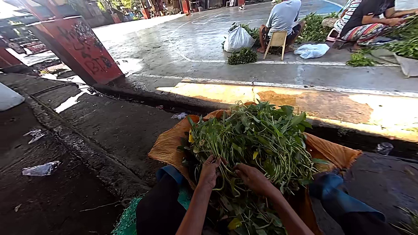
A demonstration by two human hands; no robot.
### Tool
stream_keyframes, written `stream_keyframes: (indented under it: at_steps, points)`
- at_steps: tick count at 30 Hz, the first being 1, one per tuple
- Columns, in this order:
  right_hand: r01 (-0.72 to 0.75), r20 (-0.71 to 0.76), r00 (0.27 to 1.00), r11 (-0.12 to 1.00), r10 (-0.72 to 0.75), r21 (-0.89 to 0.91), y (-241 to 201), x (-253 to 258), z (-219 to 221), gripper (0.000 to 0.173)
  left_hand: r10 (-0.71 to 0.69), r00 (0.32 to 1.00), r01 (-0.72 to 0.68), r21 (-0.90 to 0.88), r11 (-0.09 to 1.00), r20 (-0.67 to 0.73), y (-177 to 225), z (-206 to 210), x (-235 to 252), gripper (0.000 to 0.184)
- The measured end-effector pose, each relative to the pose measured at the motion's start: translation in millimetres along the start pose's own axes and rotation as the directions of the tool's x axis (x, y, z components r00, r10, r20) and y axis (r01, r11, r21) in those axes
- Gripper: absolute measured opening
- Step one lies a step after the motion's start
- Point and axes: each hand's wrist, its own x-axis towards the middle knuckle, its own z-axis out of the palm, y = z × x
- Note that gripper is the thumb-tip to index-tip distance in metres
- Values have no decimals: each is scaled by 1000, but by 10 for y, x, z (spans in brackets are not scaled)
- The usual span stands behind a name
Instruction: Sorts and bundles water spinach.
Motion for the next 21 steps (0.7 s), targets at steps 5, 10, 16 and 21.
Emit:
stream_keyframes:
  at_steps: [5,10,16,21]
  points:
    - [61,55,996,989,-69,135,-9,133,285,37,12,999,-12,-2,1000,-41,19,-52,77,10]
    - [-115,-112,988,991,107,-68,-74,-155,455,60,-30,979,9,-102,995,-203,-29,-147,282,10]
    - [-45,-262,965,987,4,-152,3,-474,549,58,-53,988,46,-52,998,-148,-81,-57,285,10]
    - [-94,-191,978,994,81,-60,-44,-729,532,52,2,962,-23,-75,997,-272,-21,-123,492,10]
